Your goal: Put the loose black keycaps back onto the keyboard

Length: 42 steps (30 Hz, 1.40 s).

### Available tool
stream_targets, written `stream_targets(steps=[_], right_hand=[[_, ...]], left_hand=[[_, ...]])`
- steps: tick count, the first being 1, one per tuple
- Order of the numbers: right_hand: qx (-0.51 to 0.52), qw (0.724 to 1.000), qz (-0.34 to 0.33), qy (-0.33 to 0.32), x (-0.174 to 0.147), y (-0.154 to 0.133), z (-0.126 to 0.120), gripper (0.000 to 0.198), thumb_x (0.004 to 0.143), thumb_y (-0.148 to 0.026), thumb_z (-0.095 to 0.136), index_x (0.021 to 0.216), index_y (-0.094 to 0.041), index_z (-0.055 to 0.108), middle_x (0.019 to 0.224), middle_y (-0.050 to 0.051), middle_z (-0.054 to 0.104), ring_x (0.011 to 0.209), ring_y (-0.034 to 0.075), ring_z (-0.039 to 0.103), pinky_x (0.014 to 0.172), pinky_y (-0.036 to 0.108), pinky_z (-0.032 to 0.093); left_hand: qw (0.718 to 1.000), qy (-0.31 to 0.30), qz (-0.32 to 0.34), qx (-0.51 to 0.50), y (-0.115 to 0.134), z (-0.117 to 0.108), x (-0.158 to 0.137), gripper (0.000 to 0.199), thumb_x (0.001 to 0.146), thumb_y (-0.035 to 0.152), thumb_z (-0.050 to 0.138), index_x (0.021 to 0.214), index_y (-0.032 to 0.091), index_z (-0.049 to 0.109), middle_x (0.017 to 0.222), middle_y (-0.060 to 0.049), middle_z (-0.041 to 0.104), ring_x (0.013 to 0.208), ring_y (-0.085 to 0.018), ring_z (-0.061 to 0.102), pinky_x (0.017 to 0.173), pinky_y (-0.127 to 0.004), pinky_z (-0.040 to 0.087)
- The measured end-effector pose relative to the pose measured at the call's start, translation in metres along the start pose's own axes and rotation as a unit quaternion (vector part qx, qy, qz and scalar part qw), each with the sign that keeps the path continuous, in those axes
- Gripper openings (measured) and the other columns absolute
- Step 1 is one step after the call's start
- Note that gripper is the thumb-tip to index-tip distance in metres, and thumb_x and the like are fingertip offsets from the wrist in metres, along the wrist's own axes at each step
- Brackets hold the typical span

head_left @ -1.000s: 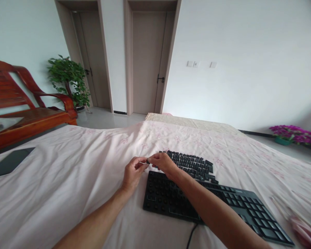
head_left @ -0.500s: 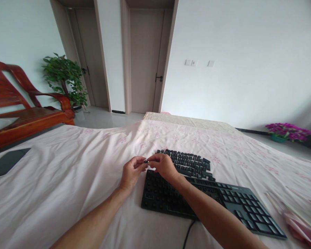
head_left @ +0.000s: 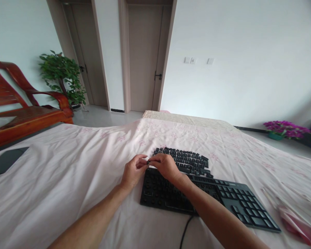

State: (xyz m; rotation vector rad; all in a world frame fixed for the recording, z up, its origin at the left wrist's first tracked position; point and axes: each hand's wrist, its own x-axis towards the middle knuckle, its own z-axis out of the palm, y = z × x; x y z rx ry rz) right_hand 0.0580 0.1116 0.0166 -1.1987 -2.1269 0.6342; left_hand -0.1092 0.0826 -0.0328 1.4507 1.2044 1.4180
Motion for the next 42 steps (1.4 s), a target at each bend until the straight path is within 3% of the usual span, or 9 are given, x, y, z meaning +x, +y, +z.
stream_targets(steps=[4,7,14,24,36,42], right_hand=[[-0.061,0.997,0.045,0.023,-0.010,0.009,-0.009,0.014,0.080,-0.033,0.064,0.088,-0.029,0.076,0.089,-0.001,0.072,0.084,0.015,0.064,0.075,0.022,0.044],[-0.083,0.994,0.066,0.011,-0.020,0.016,-0.010,0.013,0.079,-0.032,0.065,0.087,-0.030,0.076,0.090,-0.002,0.070,0.085,0.015,0.064,0.075,0.022,0.044],[-0.094,0.994,0.044,0.028,-0.032,0.025,-0.007,0.012,0.079,-0.031,0.067,0.087,-0.031,0.075,0.088,-0.001,0.068,0.089,0.016,0.061,0.077,0.023,0.043],[-0.169,0.985,0.003,0.026,-0.038,0.017,-0.003,0.012,0.081,-0.030,0.065,0.087,-0.030,0.075,0.086,0.001,0.067,0.088,0.017,0.057,0.082,0.026,0.041],[-0.254,0.966,-0.039,-0.011,-0.039,-0.002,-0.007,0.017,0.085,-0.024,0.058,0.076,-0.024,0.072,0.081,0.003,0.062,0.084,0.017,0.052,0.075,0.025,0.039],[-0.239,0.970,-0.036,0.004,-0.042,0.003,-0.003,0.019,0.087,-0.023,0.054,0.081,-0.024,0.072,0.084,0.004,0.061,0.086,0.017,0.052,0.077,0.024,0.040]], left_hand=[[0.996,0.021,0.027,0.081,0.001,-0.001,0.000,0.031,0.078,0.029,0.061,0.108,0.019,0.064,0.100,-0.006,0.070,0.085,-0.017,0.066,0.080,-0.029,0.051],[0.993,0.015,0.024,0.111,0.000,-0.002,0.002,0.026,0.080,0.032,0.058,0.102,0.020,0.067,0.097,-0.005,0.072,0.088,-0.018,0.066,0.081,-0.029,0.050],[0.987,-0.031,0.022,0.154,-0.001,-0.002,0.002,0.023,0.082,0.034,0.055,0.092,0.023,0.072,0.091,-0.001,0.074,0.086,-0.019,0.066,0.080,-0.028,0.048],[0.987,-0.044,0.021,0.152,0.001,-0.003,0.002,0.021,0.081,0.030,0.055,0.089,0.023,0.072,0.090,-0.001,0.074,0.085,-0.018,0.066,0.079,-0.026,0.048],[0.984,-0.051,0.024,0.166,-0.001,-0.003,0.001,0.022,0.082,0.032,0.054,0.090,0.024,0.073,0.089,0.000,0.073,0.083,-0.019,0.066,0.077,-0.027,0.048],[0.983,-0.058,0.030,0.172,-0.002,-0.004,0.000,0.021,0.082,0.031,0.054,0.091,0.023,0.072,0.090,-0.001,0.073,0.085,-0.018,0.066,0.078,-0.026,0.048]])
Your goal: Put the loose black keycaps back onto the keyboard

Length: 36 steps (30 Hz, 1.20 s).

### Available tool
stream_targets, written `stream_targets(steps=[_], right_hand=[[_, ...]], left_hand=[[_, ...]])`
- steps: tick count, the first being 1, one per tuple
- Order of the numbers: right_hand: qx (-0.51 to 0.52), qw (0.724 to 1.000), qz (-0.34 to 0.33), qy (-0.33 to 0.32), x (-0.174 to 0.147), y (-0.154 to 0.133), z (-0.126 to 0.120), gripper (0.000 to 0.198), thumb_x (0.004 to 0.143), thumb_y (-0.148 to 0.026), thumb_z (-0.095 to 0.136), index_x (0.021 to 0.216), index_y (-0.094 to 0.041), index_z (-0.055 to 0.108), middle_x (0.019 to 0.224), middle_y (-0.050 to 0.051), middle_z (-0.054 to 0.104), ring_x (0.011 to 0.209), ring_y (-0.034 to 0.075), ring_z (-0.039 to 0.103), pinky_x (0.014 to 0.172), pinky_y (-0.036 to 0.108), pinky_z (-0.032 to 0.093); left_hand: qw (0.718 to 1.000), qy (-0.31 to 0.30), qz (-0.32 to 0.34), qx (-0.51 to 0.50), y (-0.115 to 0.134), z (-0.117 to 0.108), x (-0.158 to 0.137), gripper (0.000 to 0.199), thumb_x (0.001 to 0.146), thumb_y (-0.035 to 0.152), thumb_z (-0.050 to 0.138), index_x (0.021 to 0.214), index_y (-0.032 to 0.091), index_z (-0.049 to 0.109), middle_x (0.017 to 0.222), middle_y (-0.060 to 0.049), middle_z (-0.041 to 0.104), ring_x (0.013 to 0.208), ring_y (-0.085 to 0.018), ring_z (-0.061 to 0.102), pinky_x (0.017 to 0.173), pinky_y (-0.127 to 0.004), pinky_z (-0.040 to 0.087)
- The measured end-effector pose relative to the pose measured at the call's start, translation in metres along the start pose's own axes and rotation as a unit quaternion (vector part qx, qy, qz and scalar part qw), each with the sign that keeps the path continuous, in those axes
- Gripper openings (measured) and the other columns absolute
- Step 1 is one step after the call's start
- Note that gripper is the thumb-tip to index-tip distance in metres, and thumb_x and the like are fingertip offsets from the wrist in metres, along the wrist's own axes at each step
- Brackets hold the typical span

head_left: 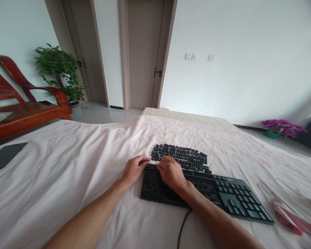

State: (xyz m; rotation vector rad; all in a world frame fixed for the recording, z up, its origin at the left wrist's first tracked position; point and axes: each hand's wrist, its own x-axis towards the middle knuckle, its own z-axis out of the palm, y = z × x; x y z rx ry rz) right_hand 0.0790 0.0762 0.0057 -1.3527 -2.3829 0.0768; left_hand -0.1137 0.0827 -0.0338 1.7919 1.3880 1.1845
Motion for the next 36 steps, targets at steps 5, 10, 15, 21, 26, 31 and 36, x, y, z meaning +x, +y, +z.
stream_targets(steps=[5,10,15,21,26,31,36], right_hand=[[-0.006,1.000,0.002,-0.004,0.000,0.002,0.002,0.018,0.087,-0.023,0.055,0.080,-0.024,0.071,0.083,0.002,0.059,0.085,0.015,0.051,0.076,0.023,0.039],[-0.061,0.998,-0.023,-0.009,-0.002,-0.003,-0.002,0.025,0.091,-0.021,0.048,0.074,-0.021,0.066,0.084,0.003,0.058,0.085,0.015,0.050,0.071,0.024,0.037],[-0.106,0.992,-0.052,-0.036,-0.003,-0.009,-0.005,0.027,0.093,-0.017,0.040,0.085,-0.020,0.066,0.089,0.005,0.057,0.085,0.017,0.049,0.072,0.025,0.039],[-0.171,0.981,-0.078,-0.055,-0.008,-0.017,-0.004,0.018,0.083,-0.007,0.049,0.093,-0.016,0.062,0.095,0.009,0.057,0.089,0.021,0.048,0.077,0.030,0.041],[-0.216,0.969,-0.099,-0.069,-0.011,-0.024,-0.004,0.019,0.083,-0.007,0.050,0.096,-0.013,0.062,0.094,0.010,0.057,0.088,0.023,0.048,0.073,0.034,0.043],[-0.241,0.959,-0.135,-0.071,-0.011,-0.025,0.005,0.016,0.084,-0.010,0.052,0.092,-0.012,0.065,0.093,0.012,0.057,0.089,0.024,0.048,0.071,0.035,0.043],[-0.199,0.969,-0.128,-0.074,-0.010,-0.021,-0.002,0.020,0.080,-0.007,0.052,0.090,-0.013,0.067,0.094,0.010,0.060,0.090,0.022,0.051,0.074,0.032,0.043]], left_hand=[[1.000,-0.004,0.005,0.009,-0.002,0.000,0.000,0.021,0.084,0.028,0.053,0.092,0.023,0.072,0.091,-0.001,0.073,0.086,-0.018,0.066,0.079,-0.026,0.048],[0.998,-0.024,0.049,0.032,0.005,-0.001,-0.003,0.021,0.084,0.023,0.053,0.095,0.023,0.071,0.095,-0.001,0.071,0.087,-0.015,0.064,0.078,-0.024,0.049],[0.985,-0.062,0.143,0.069,0.009,0.000,-0.006,0.032,0.083,0.011,0.049,0.100,0.027,0.071,0.104,0.000,0.068,0.100,-0.015,0.061,0.090,-0.026,0.046],[0.980,-0.071,0.160,0.099,0.000,0.001,-0.007,0.046,0.079,0.002,0.045,0.106,0.029,0.071,0.111,0.001,0.068,0.104,-0.015,0.061,0.094,-0.028,0.046],[0.978,-0.070,0.163,0.107,0.001,0.001,-0.008,0.043,0.078,0.002,0.046,0.100,0.027,0.072,0.110,0.000,0.069,0.104,-0.015,0.061,0.095,-0.029,0.046],[0.978,-0.070,0.161,0.117,0.004,0.001,-0.010,0.042,0.079,0.004,0.046,0.103,0.027,0.072,0.110,-0.001,0.069,0.104,-0.016,0.061,0.095,-0.030,0.047],[0.980,-0.056,0.156,0.111,0.007,0.001,-0.010,0.043,0.080,0.003,0.045,0.108,0.026,0.069,0.107,-0.001,0.070,0.099,-0.015,0.062,0.091,-0.028,0.048]])
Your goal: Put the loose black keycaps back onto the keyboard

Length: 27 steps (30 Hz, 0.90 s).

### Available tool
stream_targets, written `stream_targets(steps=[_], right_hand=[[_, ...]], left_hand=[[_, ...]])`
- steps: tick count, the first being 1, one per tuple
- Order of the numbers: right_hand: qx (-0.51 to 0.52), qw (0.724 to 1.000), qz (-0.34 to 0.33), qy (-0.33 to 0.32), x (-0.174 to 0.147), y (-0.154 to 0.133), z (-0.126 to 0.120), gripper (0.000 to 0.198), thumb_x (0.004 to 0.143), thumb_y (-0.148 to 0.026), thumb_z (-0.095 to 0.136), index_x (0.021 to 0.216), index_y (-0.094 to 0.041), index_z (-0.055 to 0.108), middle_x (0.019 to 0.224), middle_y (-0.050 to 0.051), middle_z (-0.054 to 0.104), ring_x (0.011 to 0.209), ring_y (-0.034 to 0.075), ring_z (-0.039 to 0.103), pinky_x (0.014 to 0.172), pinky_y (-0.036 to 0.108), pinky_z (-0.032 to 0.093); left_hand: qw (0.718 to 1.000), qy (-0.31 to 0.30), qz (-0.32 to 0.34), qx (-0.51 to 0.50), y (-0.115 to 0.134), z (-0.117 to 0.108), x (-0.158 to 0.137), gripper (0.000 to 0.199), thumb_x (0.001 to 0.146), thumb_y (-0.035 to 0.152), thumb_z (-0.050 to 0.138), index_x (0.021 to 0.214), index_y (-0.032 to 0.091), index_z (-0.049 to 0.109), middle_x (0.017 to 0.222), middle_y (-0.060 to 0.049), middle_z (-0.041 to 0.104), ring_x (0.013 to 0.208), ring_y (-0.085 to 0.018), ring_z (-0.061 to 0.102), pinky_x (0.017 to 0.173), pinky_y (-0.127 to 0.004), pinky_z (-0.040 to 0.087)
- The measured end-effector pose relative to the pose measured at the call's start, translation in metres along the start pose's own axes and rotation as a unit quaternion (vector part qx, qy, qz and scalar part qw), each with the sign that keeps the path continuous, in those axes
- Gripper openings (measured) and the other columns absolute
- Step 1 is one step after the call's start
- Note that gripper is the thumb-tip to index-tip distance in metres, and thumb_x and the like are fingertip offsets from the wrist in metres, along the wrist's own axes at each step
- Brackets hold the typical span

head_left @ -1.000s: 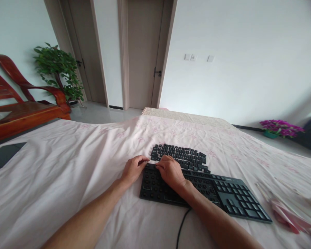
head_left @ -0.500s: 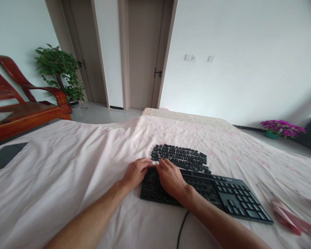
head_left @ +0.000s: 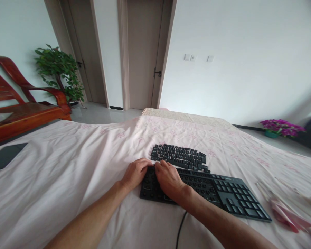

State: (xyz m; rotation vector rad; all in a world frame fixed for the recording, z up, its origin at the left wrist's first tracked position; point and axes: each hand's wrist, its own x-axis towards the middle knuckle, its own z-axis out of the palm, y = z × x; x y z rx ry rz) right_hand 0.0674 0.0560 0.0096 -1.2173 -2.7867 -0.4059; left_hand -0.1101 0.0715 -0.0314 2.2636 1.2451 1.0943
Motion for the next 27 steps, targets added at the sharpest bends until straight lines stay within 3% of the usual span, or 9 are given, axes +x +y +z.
stream_targets(steps=[3,9,11,14,18,20,23,27], right_hand=[[0.091,0.995,0.036,-0.012,0.000,0.023,-0.004,0.025,0.081,-0.009,0.048,0.089,-0.019,0.069,0.092,0.006,0.062,0.088,0.018,0.055,0.075,0.026,0.042],[0.213,0.959,0.187,0.024,0.012,0.072,0.011,0.032,0.085,-0.015,0.046,0.102,-0.024,0.071,0.102,0.002,0.068,0.096,0.015,0.060,0.082,0.023,0.042],[0.232,0.953,0.185,0.059,0.018,0.071,0.012,0.031,0.086,-0.017,0.047,0.103,-0.025,0.071,0.102,0.002,0.068,0.097,0.015,0.060,0.084,0.023,0.043],[0.251,0.955,0.126,0.096,0.025,0.056,0.008,0.031,0.087,-0.017,0.047,0.106,-0.027,0.071,0.099,0.001,0.069,0.097,0.014,0.059,0.085,0.022,0.042],[0.231,0.964,0.102,0.082,0.035,0.049,0.007,0.034,0.088,-0.017,0.047,0.112,-0.029,0.068,0.102,0.001,0.069,0.101,0.014,0.058,0.089,0.022,0.040],[0.216,0.961,0.162,0.055,0.042,0.064,0.013,0.033,0.089,-0.020,0.047,0.112,-0.030,0.068,0.108,0.000,0.068,0.104,0.015,0.058,0.090,0.022,0.040],[0.208,0.936,0.282,0.021,0.054,0.100,0.025,0.030,0.089,-0.026,0.047,0.109,-0.030,0.070,0.114,0.000,0.068,0.105,0.017,0.059,0.085,0.023,0.042],[0.197,0.924,0.326,0.008,0.064,0.137,0.038,0.031,0.087,-0.027,0.049,0.110,-0.026,0.070,0.110,0.002,0.070,0.103,0.020,0.061,0.082,0.025,0.043]], left_hand=[[0.999,0.013,-0.013,0.031,0.002,0.000,0.001,0.037,0.086,0.009,0.045,0.110,0.026,0.067,0.104,-0.001,0.070,0.096,-0.016,0.063,0.087,-0.029,0.048],[0.988,0.044,-0.007,0.151,0.004,0.000,0.000,0.031,0.087,0.013,0.048,0.108,0.025,0.068,0.100,-0.003,0.071,0.096,-0.019,0.060,0.092,-0.037,0.040],[0.983,0.037,-0.014,0.178,0.004,-0.001,0.000,0.033,0.086,0.010,0.050,0.110,0.026,0.067,0.099,-0.003,0.071,0.096,-0.020,0.059,0.091,-0.037,0.039],[0.975,0.019,-0.043,0.215,0.003,-0.002,0.000,0.035,0.084,0.008,0.050,0.109,0.025,0.067,0.097,-0.004,0.069,0.095,-0.020,0.058,0.089,-0.037,0.038],[0.971,0.010,-0.075,0.227,0.001,-0.003,0.001,0.029,0.087,0.013,0.047,0.104,0.023,0.068,0.097,-0.006,0.065,0.094,-0.020,0.057,0.085,-0.033,0.039],[0.973,0.013,-0.096,0.209,-0.001,-0.004,0.002,0.025,0.090,0.020,0.044,0.099,0.023,0.068,0.095,-0.006,0.065,0.092,-0.019,0.058,0.081,-0.030,0.040],[0.972,0.013,-0.136,0.192,-0.004,-0.004,0.005,0.028,0.093,0.029,0.040,0.084,0.022,0.066,0.086,-0.005,0.065,0.084,-0.017,0.060,0.072,-0.026,0.039],[0.970,0.017,-0.166,0.179,-0.006,-0.003,0.006,0.031,0.093,0.034,0.039,0.076,0.022,0.061,0.078,-0.004,0.065,0.075,-0.017,0.060,0.064,-0.025,0.035]])
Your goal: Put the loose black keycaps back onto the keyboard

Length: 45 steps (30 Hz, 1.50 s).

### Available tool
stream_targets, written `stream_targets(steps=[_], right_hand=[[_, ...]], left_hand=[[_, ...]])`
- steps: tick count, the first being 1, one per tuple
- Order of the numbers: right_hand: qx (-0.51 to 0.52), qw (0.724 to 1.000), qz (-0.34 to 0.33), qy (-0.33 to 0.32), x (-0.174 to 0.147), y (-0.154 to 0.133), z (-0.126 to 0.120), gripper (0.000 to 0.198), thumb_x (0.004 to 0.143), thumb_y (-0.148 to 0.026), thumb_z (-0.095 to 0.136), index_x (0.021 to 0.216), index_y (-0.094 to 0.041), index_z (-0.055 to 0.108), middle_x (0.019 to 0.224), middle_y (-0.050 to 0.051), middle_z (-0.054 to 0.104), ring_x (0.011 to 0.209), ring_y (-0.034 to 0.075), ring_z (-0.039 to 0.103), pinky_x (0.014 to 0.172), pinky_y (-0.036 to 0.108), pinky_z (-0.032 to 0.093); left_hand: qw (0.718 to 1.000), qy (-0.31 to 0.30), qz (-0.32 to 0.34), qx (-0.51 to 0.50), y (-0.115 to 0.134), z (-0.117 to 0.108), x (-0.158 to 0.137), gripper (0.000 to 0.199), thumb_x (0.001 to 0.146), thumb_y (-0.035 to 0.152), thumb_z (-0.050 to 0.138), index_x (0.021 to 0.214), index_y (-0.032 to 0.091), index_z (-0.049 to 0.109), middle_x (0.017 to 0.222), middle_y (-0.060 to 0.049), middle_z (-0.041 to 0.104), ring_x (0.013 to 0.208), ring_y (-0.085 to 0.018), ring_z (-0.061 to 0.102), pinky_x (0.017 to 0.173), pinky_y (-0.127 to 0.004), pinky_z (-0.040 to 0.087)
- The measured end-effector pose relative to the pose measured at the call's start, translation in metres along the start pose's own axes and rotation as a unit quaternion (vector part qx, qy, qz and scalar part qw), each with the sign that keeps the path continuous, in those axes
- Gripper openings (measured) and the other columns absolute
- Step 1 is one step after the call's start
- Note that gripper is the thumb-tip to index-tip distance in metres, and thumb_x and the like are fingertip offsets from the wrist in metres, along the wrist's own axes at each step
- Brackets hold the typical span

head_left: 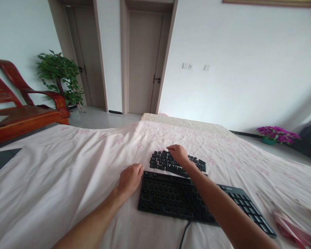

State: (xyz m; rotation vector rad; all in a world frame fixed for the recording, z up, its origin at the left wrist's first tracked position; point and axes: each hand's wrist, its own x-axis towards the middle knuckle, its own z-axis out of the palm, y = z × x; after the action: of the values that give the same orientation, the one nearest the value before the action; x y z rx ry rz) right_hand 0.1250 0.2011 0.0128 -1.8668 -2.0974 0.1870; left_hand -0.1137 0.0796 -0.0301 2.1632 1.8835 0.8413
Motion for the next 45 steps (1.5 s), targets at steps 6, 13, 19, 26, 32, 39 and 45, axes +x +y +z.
stream_targets(steps=[6,13,19,26,32,39,45], right_hand=[[-0.016,1.000,0.001,-0.018,0.014,0.004,0.010,0.027,0.084,-0.031,0.055,0.103,-0.029,0.073,0.103,0.003,0.072,0.103,0.021,0.061,0.078,0.025,0.043],[-0.040,0.999,-0.022,-0.030,0.027,-0.002,0.018,0.027,0.084,-0.030,0.053,0.103,-0.030,0.073,0.101,0.004,0.072,0.108,0.022,0.056,0.085,0.027,0.041],[-0.056,0.997,-0.014,-0.044,0.038,-0.012,0.022,0.023,0.079,-0.026,0.058,0.093,-0.027,0.076,0.097,0.007,0.072,0.106,0.024,0.057,0.085,0.029,0.040],[-0.014,0.999,-0.031,-0.040,0.030,-0.022,0.016,0.026,0.086,-0.031,0.052,0.100,-0.026,0.073,0.099,0.004,0.072,0.097,0.019,0.061,0.076,0.024,0.041],[0.021,0.998,-0.043,-0.040,0.023,-0.023,0.010,0.027,0.088,-0.036,0.050,0.098,-0.026,0.072,0.086,0.001,0.073,0.084,0.014,0.064,0.067,0.019,0.040],[-0.030,0.999,0.015,-0.022,0.038,-0.020,0.014,0.024,0.083,-0.036,0.056,0.094,-0.024,0.074,0.094,0.007,0.072,0.091,0.020,0.064,0.071,0.026,0.041],[-0.064,0.998,0.009,-0.022,0.041,-0.018,0.018,0.022,0.080,-0.037,0.061,0.090,-0.025,0.075,0.095,0.007,0.072,0.102,0.021,0.060,0.084,0.027,0.038]], left_hand=[[0.903,0.001,-0.123,-0.412,-0.009,0.000,0.008,0.031,0.089,0.041,0.046,0.077,0.018,0.063,0.054,0.004,0.046,0.046,-0.008,0.041,0.046,-0.020,0.026],[0.512,0.042,-0.264,-0.816,-0.052,-0.012,0.036,0.027,0.094,0.015,0.034,0.082,0.012,0.059,0.057,0.004,0.042,0.042,-0.003,0.038,0.038,-0.012,0.026],[0.543,0.207,-0.278,-0.764,-0.086,-0.020,0.050,0.033,0.093,0.020,0.031,0.077,0.014,0.059,0.063,0.000,0.051,0.050,-0.007,0.049,0.048,-0.018,0.041],[0.672,0.350,-0.255,-0.600,-0.085,-0.023,0.049,0.014,0.081,0.027,0.054,0.088,0.018,0.062,0.075,0.002,0.058,0.064,-0.007,0.053,0.062,-0.018,0.043],[0.939,0.153,-0.058,-0.301,-0.055,-0.010,0.034,0.025,0.082,0.033,0.052,0.098,0.020,0.066,0.090,-0.003,0.067,0.078,-0.015,0.062,0.072,-0.025,0.047],[0.980,0.021,0.036,-0.197,-0.047,-0.008,0.031,0.023,0.083,0.026,0.048,0.095,0.023,0.069,0.093,-0.002,0.071,0.082,-0.015,0.065,0.076,-0.024,0.048],[0.990,-0.014,0.057,-0.131,-0.044,-0.011,0.028,0.023,0.082,0.023,0.050,0.092,0.026,0.071,0.097,-0.001,0.073,0.090,-0.017,0.065,0.082,-0.026,0.047]])
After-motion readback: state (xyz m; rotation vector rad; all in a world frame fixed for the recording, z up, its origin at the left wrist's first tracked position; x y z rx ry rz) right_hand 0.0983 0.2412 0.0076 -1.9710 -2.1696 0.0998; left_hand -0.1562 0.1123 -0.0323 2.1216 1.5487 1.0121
